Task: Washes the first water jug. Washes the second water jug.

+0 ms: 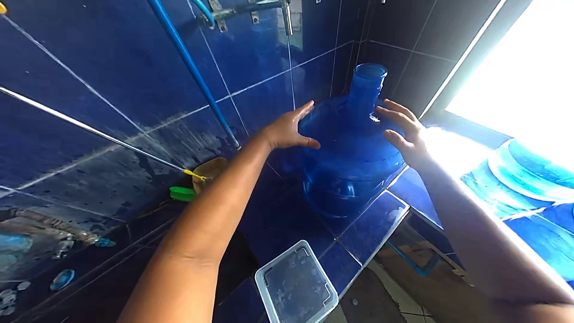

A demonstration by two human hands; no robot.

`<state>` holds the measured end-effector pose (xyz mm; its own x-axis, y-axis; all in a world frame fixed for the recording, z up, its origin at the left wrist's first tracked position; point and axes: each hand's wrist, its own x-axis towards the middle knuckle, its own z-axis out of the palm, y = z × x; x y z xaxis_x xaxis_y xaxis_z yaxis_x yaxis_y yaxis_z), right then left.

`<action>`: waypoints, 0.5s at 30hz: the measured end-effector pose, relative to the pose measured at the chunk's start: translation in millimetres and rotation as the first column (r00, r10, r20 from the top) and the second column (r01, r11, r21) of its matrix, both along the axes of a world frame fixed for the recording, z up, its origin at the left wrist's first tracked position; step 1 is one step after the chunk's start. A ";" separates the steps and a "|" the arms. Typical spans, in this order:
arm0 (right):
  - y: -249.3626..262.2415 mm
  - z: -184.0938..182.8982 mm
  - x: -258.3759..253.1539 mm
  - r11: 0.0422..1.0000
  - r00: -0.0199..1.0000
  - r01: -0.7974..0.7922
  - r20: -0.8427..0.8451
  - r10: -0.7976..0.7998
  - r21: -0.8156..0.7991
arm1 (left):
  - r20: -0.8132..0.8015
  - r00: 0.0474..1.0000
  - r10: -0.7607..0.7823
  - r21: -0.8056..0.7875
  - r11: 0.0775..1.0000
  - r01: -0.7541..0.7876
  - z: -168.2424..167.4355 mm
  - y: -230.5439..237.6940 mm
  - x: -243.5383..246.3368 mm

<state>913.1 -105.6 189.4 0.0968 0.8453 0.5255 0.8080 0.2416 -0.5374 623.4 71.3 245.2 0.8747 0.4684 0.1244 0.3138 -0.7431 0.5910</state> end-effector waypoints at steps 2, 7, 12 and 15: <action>-4.1 -5.5 -16.8 0.997 0.997 0.076 -0.033 -0.075 0.033 | 0.034 0.999 0.027 0.039 0.999 -0.028 -9.3 -18.8 0.6; -22.1 0.2 -60.1 0.947 0.946 0.321 -0.031 -0.322 -0.023 | -0.038 0.993 0.113 0.080 0.991 -0.110 -9.6 -49.9 6.4; -39.4 4.4 -118.0 0.847 0.851 0.525 0.011 -0.526 -0.082 | 0.025 0.985 0.171 0.207 0.963 -0.172 -13.1 -93.0 17.1; -58.0 25.6 -113.9 0.876 0.877 0.461 0.225 -0.425 -0.143 | 0.072 0.996 0.045 0.214 0.975 -0.060 -16.4 -83.9 6.0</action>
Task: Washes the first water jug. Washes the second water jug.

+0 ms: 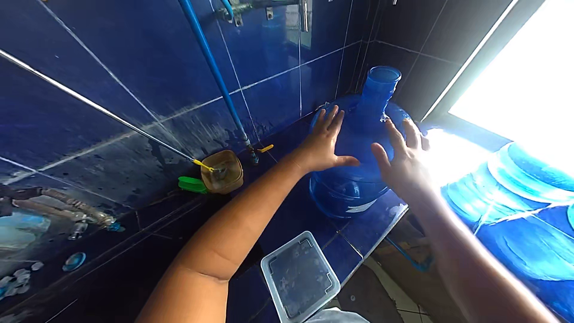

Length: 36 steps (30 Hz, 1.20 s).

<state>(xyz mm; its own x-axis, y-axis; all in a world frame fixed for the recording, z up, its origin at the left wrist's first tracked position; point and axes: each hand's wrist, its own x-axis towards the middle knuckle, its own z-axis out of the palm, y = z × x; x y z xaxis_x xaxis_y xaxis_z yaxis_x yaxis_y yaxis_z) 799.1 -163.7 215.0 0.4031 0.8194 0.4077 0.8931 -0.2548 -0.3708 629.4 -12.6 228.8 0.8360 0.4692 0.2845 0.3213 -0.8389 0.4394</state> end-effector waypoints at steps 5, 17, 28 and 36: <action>41.0 23.5 114.3 0.896 0.872 -0.435 -0.205 0.444 0.091 | -0.055 0.961 -0.270 -0.141 0.955 0.260 12.5 45.9 -16.8; 37.4 -11.0 70.2 0.980 0.871 -0.125 -0.455 0.184 0.157 | 0.043 0.963 0.265 -0.129 0.958 -0.258 -14.0 -46.0 -12.3; 4.3 -20.4 5.1 0.973 0.920 0.103 -0.391 -0.015 0.205 | 0.077 0.898 0.434 0.128 0.889 -0.441 -9.6 -70.5 34.1; 25.3 -44.0 -17.2 0.986 0.996 -0.058 -0.051 0.067 0.158 | 0.564 0.826 0.011 -0.288 0.939 0.185 -18.4 37.2 1.0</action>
<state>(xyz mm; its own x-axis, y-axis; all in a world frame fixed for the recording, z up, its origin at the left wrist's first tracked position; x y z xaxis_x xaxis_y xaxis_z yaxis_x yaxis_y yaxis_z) 782.0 -138.4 171.0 0.3788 0.7717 0.5108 0.8820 -0.1339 -0.4518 630.4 24.7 210.4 0.6254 0.5472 0.5563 -0.1240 -0.6341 0.7632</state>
